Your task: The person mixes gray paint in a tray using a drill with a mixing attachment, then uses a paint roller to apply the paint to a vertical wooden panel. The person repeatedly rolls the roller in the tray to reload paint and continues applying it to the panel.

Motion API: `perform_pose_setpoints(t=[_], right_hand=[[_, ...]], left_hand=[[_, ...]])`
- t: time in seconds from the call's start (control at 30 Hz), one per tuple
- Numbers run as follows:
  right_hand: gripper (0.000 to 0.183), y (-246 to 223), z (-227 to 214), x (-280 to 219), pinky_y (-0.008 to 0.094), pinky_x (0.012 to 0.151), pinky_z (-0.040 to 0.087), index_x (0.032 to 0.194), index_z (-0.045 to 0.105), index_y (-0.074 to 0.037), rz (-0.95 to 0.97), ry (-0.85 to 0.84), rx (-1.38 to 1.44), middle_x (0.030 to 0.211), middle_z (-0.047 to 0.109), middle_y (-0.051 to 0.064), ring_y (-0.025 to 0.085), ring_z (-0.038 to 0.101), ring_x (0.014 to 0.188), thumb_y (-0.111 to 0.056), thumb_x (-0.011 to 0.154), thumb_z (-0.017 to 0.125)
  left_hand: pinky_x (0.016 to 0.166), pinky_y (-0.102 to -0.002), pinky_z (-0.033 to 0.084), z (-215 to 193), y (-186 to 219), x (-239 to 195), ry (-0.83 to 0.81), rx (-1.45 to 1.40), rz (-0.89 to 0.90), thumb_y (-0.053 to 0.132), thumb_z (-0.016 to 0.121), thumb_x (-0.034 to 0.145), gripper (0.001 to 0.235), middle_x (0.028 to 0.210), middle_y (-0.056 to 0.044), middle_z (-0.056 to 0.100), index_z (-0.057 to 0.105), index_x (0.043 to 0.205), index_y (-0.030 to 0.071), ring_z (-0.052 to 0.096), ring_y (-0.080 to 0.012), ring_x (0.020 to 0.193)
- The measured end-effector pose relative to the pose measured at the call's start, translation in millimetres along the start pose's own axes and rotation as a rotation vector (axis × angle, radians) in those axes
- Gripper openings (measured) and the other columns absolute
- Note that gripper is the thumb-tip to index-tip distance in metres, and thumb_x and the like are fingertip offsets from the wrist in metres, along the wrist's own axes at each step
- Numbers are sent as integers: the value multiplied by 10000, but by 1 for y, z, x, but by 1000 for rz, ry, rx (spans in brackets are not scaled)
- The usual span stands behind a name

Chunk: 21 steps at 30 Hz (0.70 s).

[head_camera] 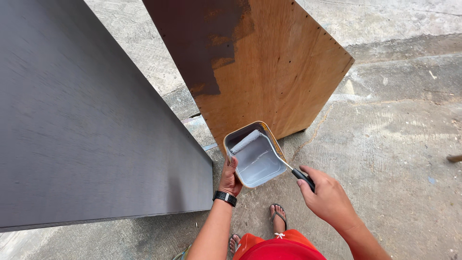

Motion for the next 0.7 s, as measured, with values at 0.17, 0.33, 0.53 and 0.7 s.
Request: perform_pose_setpoints(t=[0.17, 0.33, 0.53, 0.7], right_hand=[[335, 20, 8, 14, 325, 802, 525, 1242, 852, -227, 122, -45, 204, 877, 807, -11, 164, 703, 825, -358, 980, 690], [200, -6, -11, 40, 307, 418, 303, 1151, 789, -46, 18, 14, 719, 576, 482, 23, 130, 414, 480, -165, 1054, 659], [327, -90, -75, 128, 334, 458, 521, 1345, 616, 134, -267, 250, 827, 898, 751, 259, 228, 594, 513, -70, 1091, 600], [314, -141, -123, 182, 352, 792, 531, 1359, 707, -104, -441, 524, 512, 872, 703, 2, 159, 640, 788, -225, 1079, 630]], left_hand=[[1137, -555, 543, 5, 9, 9, -1, -13, 13, 406, 825, 867, 739, 1483, -148, 686, 581, 1514, 148, 662, -353, 1330], [1124, -554, 550, 1, 22, 13, 9, -16, 54, 416, 829, 858, 765, 1464, -146, 689, 578, 1529, 148, 665, -351, 1319], [1056, -610, 610, -3, 33, 7, 57, -2, 76, 437, 783, 932, 690, 1398, -169, 757, 586, 1580, 302, 746, -391, 1220], [1206, -586, 489, 17, 52, -21, 4, -15, 143, 445, 820, 824, 841, 1522, -195, 670, 589, 1545, 77, 632, -382, 1384]])
Point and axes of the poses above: each hand's wrist, its own x-axis towards the middle knuckle, its own z-axis out of the palm, y = z × x, the point moved 9 cm from there along x, towards the middle knuckle
